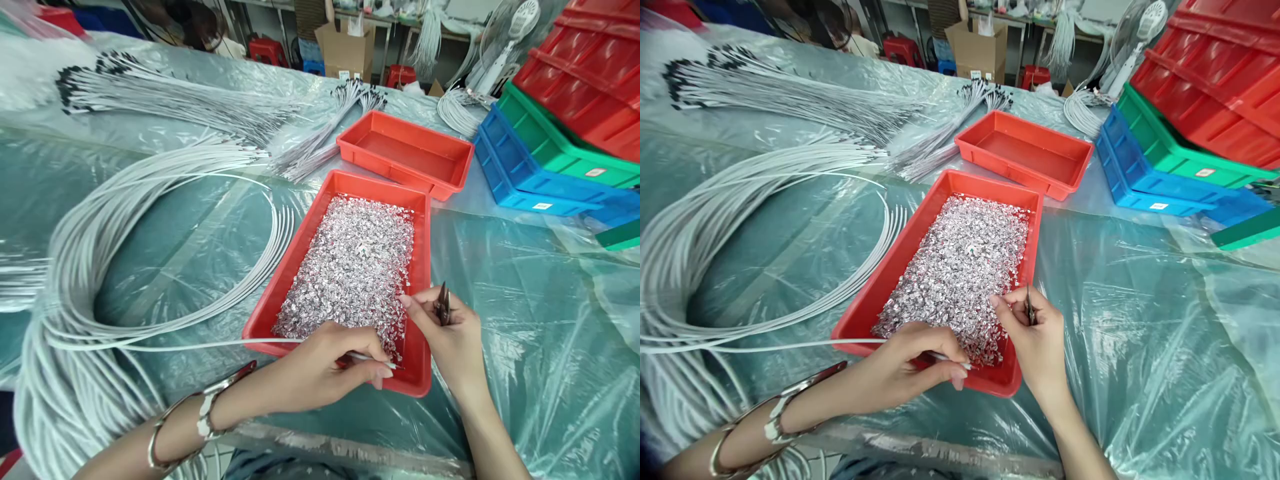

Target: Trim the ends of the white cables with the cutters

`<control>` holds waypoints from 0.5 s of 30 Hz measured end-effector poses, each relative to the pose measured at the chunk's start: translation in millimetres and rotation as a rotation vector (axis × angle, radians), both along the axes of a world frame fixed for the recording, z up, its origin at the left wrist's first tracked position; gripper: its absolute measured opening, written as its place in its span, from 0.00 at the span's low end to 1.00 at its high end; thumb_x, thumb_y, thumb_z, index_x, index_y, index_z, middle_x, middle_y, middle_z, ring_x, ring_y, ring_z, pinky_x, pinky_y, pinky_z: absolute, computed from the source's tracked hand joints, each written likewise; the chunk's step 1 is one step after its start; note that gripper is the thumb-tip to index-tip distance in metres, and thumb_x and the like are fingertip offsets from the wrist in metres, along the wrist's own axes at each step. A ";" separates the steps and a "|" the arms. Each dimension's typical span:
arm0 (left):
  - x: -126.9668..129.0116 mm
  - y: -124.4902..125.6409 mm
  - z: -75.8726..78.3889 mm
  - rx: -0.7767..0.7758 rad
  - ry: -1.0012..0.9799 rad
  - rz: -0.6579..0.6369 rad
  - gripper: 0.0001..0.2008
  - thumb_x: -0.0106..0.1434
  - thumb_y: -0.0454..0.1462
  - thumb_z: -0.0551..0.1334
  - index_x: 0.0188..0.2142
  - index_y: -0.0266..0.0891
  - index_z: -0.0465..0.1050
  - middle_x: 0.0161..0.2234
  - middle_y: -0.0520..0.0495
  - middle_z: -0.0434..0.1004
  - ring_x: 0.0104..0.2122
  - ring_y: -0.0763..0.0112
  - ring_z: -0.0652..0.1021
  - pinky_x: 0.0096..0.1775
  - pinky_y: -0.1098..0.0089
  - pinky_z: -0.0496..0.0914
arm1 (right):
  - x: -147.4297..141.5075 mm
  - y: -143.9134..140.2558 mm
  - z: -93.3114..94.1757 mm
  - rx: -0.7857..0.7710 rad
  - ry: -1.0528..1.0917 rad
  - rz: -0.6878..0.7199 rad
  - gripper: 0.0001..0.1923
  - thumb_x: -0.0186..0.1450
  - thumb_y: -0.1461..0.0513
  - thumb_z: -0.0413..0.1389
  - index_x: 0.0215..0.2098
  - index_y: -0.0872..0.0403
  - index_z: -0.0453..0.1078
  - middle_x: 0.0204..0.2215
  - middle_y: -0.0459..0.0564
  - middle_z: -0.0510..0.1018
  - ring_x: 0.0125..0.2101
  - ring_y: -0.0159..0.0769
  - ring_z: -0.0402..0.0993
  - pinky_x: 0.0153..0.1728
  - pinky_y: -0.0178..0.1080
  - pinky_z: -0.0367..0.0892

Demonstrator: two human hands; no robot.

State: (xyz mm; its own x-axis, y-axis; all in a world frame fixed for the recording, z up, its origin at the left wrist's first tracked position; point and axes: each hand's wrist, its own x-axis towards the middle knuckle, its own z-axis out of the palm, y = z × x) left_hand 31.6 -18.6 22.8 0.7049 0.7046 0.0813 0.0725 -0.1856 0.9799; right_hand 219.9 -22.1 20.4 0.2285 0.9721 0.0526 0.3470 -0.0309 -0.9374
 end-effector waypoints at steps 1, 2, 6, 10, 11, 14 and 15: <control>1.2 -1.5 1.4 0.005 -0.006 0.019 0.05 0.67 0.32 0.59 0.33 0.38 0.71 0.29 0.48 0.81 0.29 0.74 0.79 0.32 0.74 0.71 | 1.2 1.2 -1.8 0.003 0.008 -0.001 0.13 0.61 0.55 0.63 0.27 0.54 0.69 0.18 0.38 0.55 0.19 0.28 0.50 0.21 0.34 0.51; 0.3 -3.4 3.6 0.012 -0.023 0.055 0.06 0.67 0.33 0.59 0.33 0.38 0.71 0.29 0.48 0.81 0.29 0.75 0.79 0.32 0.74 0.71 | 2.5 1.9 -3.3 0.006 0.018 0.001 0.13 0.61 0.54 0.62 0.29 0.54 0.70 0.18 0.38 0.57 0.19 0.29 0.52 0.21 0.33 0.52; -42.9 -18.9 18.8 0.053 -0.195 0.592 0.06 0.68 0.39 0.60 0.34 0.42 0.66 0.24 0.54 0.78 0.22 0.77 0.74 0.26 0.75 0.70 | 9.6 2.6 -7.6 0.023 0.061 0.030 0.14 0.62 0.51 0.61 0.34 0.55 0.71 0.20 0.41 0.66 0.19 0.30 0.59 0.21 0.33 0.56; -135.9 -68.4 30.4 0.179 -0.172 1.396 0.10 0.70 0.46 0.56 0.35 0.45 0.66 0.25 0.61 0.75 0.24 0.76 0.73 0.30 0.73 0.74 | 18.9 5.1 -13.5 -0.013 0.043 -0.024 0.14 0.60 0.51 0.62 0.34 0.54 0.74 0.24 0.44 0.75 0.22 0.32 0.67 0.23 0.32 0.63; -156.1 -86.1 30.2 0.201 -0.134 1.454 0.12 0.70 0.46 0.56 0.32 0.46 0.66 0.24 0.62 0.74 0.24 0.75 0.73 0.28 0.73 0.74 | 21.2 5.7 -14.2 -0.028 0.039 -0.031 0.14 0.60 0.51 0.62 0.34 0.53 0.75 0.25 0.45 0.77 0.24 0.34 0.69 0.25 0.34 0.65; -191.0 -138.7 22.1 0.180 0.071 1.405 0.19 0.70 0.47 0.55 0.23 0.45 0.65 0.15 0.62 0.70 0.15 0.74 0.71 0.16 0.73 0.69 | 26.4 6.1 -13.0 -0.110 0.023 0.016 0.09 0.59 0.56 0.64 0.34 0.52 0.76 0.28 0.49 0.79 0.27 0.38 0.72 0.28 0.36 0.67; -194.0 -153.2 18.6 0.135 0.182 1.295 0.20 0.70 0.46 0.55 0.22 0.44 0.65 0.14 0.62 0.70 0.14 0.73 0.72 0.17 0.73 0.69 | 27.2 5.8 -11.9 -0.132 0.016 0.028 0.08 0.58 0.57 0.64 0.34 0.52 0.76 0.29 0.50 0.79 0.27 0.39 0.73 0.29 0.36 0.67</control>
State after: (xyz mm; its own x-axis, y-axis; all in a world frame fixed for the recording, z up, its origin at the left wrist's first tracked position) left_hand -162.3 -171.7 41.3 -0.4626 0.8681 0.1799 0.3990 0.0227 0.9167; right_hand 247.1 -16.3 8.4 0.2014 0.9762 -0.0799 0.3345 -0.1452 -0.9311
